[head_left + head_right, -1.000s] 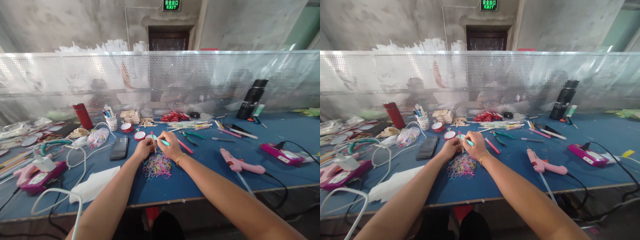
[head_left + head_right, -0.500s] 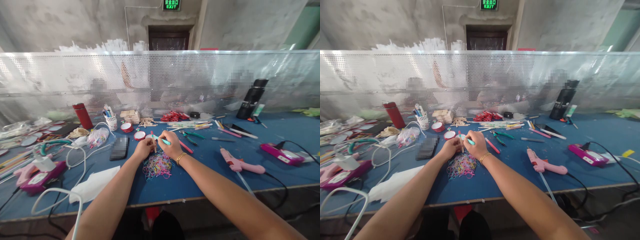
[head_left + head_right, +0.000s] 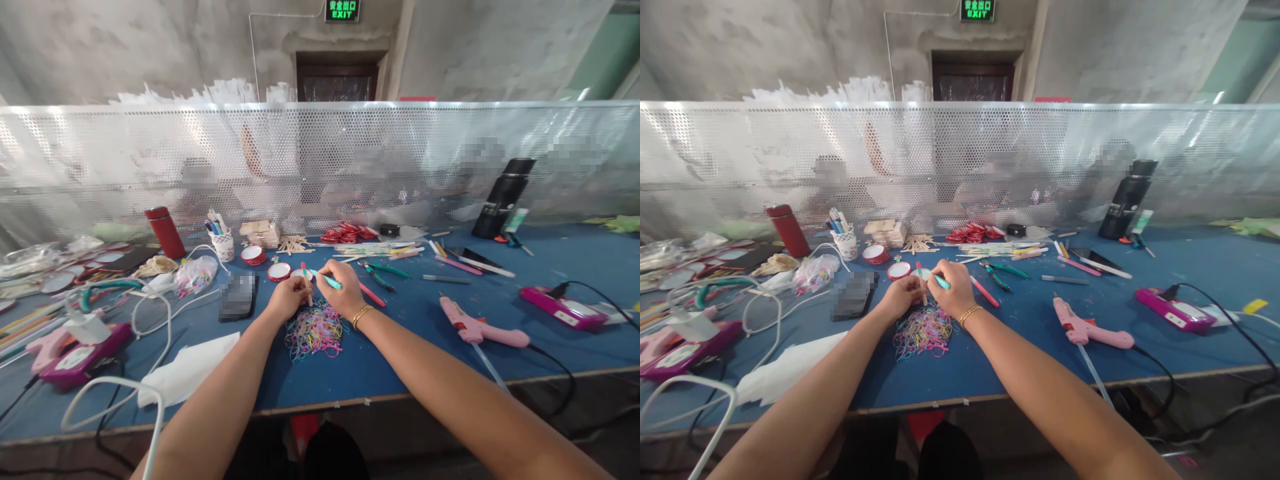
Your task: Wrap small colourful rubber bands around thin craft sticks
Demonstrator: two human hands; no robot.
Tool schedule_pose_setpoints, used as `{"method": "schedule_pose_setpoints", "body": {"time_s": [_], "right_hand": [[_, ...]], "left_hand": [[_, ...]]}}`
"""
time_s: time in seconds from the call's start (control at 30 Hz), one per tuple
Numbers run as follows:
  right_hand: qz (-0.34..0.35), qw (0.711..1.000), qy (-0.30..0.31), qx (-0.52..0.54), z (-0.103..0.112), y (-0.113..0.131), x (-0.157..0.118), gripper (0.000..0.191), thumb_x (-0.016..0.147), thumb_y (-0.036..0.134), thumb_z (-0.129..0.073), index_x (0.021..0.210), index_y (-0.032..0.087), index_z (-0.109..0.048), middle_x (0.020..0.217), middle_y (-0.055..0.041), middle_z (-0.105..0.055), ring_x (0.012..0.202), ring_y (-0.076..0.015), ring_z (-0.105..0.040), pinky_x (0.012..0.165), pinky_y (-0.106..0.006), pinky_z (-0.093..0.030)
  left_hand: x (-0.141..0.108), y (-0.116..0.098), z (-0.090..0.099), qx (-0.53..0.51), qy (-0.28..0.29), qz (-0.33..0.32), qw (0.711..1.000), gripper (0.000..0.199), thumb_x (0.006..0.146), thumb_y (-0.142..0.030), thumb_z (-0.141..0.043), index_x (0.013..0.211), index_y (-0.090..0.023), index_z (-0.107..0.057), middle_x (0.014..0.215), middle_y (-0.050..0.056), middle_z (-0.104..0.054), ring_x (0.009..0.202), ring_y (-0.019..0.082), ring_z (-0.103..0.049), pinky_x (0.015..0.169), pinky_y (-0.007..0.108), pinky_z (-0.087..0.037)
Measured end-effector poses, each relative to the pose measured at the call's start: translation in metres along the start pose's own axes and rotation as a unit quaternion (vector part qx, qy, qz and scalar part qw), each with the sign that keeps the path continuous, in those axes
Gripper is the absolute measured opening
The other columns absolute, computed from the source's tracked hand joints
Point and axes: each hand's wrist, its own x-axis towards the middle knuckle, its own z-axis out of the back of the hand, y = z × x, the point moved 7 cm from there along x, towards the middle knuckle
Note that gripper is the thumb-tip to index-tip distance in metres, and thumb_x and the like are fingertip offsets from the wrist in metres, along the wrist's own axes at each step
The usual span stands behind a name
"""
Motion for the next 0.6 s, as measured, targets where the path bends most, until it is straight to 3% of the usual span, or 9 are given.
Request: {"method": "schedule_pose_setpoints", "body": {"time_s": [0.2,0.4,0.6], "right_hand": [[0.021,0.999,0.021,0.01,-0.0042,0.0041,-0.0006,0.01,0.084,0.024,-0.055,0.074,0.022,-0.053,0.073,0.0003,-0.06,0.074,-0.016,-0.054,0.077,-0.029,-0.037],[0.005,1.0,0.003,0.011,-0.0008,0.0007,-0.0006,0.011,0.083,0.023,-0.055,0.072,0.022,-0.052,0.069,0.0012,-0.058,0.071,-0.0157,-0.053,0.075,-0.029,-0.037],[0.011,1.0,0.015,0.013,-0.0035,0.0027,-0.0004,0.01,0.082,0.023,-0.055,0.073,0.022,-0.053,0.07,0.0009,-0.059,0.072,-0.0156,-0.054,0.075,-0.029,-0.038]], "left_hand": [[-0.0006,-0.0024,0.0,-0.005,0.002,-0.014,1.0,0.028,0.059,-0.031,-0.077,0.062,-0.016,-0.053,0.054,-0.005,-0.052,0.05,0.008,-0.05,0.05,0.02,-0.041],[0.0003,-0.0005,0.0002,0.01,0.006,-0.014,1.0,0.022,0.063,-0.029,-0.073,0.067,-0.015,-0.057,0.057,-0.004,-0.056,0.053,0.009,-0.053,0.051,0.02,-0.042],[0.0007,-0.0004,0.0003,-0.005,0.003,-0.019,1.0,0.03,0.059,-0.033,-0.077,0.062,-0.016,-0.053,0.054,-0.005,-0.052,0.05,0.008,-0.05,0.05,0.02,-0.04]]}}
